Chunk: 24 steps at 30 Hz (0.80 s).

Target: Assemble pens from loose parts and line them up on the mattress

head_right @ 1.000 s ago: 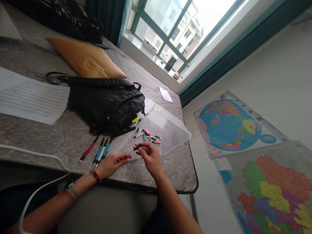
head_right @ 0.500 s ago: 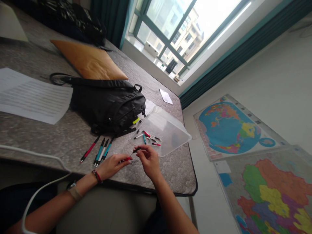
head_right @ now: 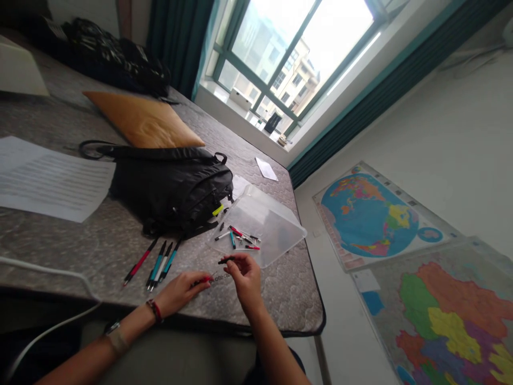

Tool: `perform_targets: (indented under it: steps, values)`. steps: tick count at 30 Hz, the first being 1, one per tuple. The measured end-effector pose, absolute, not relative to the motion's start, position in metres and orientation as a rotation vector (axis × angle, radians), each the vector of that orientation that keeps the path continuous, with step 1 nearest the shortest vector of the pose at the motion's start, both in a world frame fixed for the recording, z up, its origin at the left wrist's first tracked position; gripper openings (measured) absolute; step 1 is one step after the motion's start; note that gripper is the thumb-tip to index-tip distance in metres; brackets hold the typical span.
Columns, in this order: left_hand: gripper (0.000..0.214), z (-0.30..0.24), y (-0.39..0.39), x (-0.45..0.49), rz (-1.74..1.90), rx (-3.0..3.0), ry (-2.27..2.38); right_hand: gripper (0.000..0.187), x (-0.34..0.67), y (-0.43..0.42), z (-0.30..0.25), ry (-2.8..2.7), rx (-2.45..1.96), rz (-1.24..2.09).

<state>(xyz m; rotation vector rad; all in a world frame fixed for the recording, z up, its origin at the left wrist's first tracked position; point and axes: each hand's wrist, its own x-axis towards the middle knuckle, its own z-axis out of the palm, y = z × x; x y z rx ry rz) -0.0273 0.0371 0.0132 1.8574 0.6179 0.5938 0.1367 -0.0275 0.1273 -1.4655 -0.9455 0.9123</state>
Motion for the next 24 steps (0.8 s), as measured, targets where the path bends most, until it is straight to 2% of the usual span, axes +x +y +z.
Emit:
perform_targets:
  steps: [4,8,12,16,20,24]
  values:
    - [0.039,0.013,0.032,-0.026,0.563,1.772,0.621,0.030,0.167,-0.026,0.105,-0.756,-1.481,0.795]
    - [0.040,0.016,0.032,-0.028,0.525,1.745,0.645,0.039,0.214,-0.026,0.056,-0.931,-1.969,0.673]
    - [0.039,0.018,0.033,-0.027,0.555,1.656,0.620,0.029,0.255,-0.004,0.037,-1.576,-2.252,0.621]
    - [0.042,0.022,0.036,-0.027,0.590,1.461,0.574,0.023,0.286,0.051,0.053,-1.681,-2.533,0.347]
    - [0.039,0.029,0.043,-0.032,0.619,1.442,0.590,0.013,0.297,0.106,0.053,-1.669,-2.660,0.460]
    - [0.036,0.035,0.052,-0.037,0.623,1.499,0.637,0.016,0.288,0.132,0.033,-1.591,-2.779,0.612]
